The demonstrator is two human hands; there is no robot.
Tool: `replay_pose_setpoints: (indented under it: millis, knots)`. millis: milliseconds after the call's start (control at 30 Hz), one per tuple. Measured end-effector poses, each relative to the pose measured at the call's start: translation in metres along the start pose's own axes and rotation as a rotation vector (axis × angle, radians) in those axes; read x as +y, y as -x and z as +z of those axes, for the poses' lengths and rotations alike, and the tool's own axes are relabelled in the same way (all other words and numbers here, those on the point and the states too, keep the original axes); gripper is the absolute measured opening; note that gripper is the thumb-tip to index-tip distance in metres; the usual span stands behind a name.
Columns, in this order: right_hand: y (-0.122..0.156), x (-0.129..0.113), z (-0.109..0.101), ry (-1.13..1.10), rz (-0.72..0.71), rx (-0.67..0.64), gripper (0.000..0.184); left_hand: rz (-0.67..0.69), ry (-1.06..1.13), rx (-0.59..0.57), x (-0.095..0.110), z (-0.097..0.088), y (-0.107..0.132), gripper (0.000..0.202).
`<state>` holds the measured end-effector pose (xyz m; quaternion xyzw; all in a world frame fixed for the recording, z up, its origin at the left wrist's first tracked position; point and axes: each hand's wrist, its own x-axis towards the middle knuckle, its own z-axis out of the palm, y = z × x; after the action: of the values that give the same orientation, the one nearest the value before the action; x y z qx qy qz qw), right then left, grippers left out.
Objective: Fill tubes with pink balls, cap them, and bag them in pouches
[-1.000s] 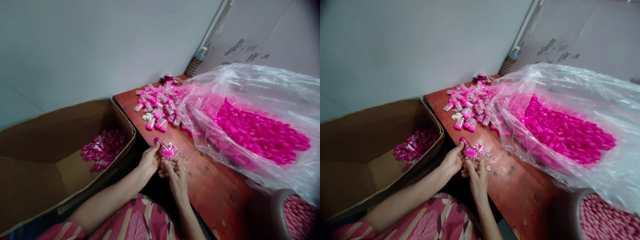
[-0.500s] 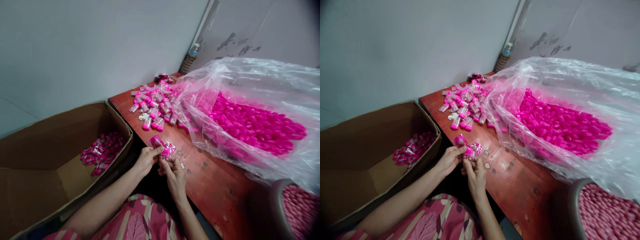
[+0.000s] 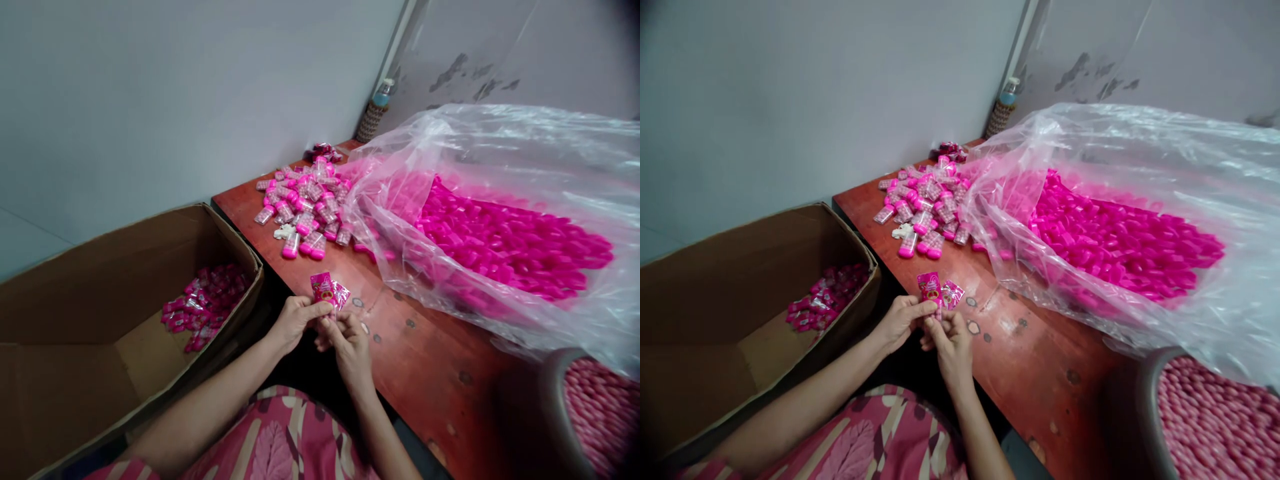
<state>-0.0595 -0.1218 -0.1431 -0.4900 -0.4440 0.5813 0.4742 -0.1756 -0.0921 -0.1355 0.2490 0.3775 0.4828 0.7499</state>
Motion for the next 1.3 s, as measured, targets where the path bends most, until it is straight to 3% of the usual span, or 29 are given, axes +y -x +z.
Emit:
replay_pose_setpoints:
  millis: [167,333,467,533,667,767,900,1000,1133,1300]
  knots:
    - [0.003,-0.001,-0.005,-0.179,0.069,-0.13,0.026,0.008,0.115,0.1,0.002,-0.006,0.0,0.025]
    - [-0.004,0.002,-0.004,-0.278,0.078,-0.048,0.021,-0.013,0.126,0.084,-0.007,0.0,0.009,0.025]
    - [-0.014,0.0,0.004,-0.25,0.097,-0.061,0.02,0.022,0.182,0.049,-0.004,-0.002,0.02,0.021]
    - [-0.016,-0.003,0.005,-0.219,0.111,-0.08,0.02,0.111,0.217,0.109,0.008,-0.012,0.026,0.02]
    - [-0.015,-0.008,-0.008,-0.172,0.111,-0.043,0.018,0.412,0.284,0.367,0.033,-0.041,0.032,0.036]
    - [-0.016,-0.009,-0.024,-0.127,0.092,0.032,0.018,0.46,-0.013,0.414,0.034,-0.045,0.023,0.042]
    - [-0.014,-0.007,-0.037,-0.067,0.068,0.082,0.02,0.536,-0.816,0.222,0.012,-0.022,-0.005,0.039]
    - [-0.011,-0.006,-0.041,-0.046,0.077,0.092,0.021,0.624,-1.208,0.134,-0.005,-0.009,-0.025,0.038]
    - [-0.008,-0.008,-0.045,0.0,0.08,0.132,0.023,0.672,-1.38,0.159,-0.014,-0.009,-0.036,0.026]
    - [-0.013,-0.013,-0.046,0.12,0.005,0.177,0.024,0.692,-1.346,0.187,-0.019,-0.009,-0.036,0.022]
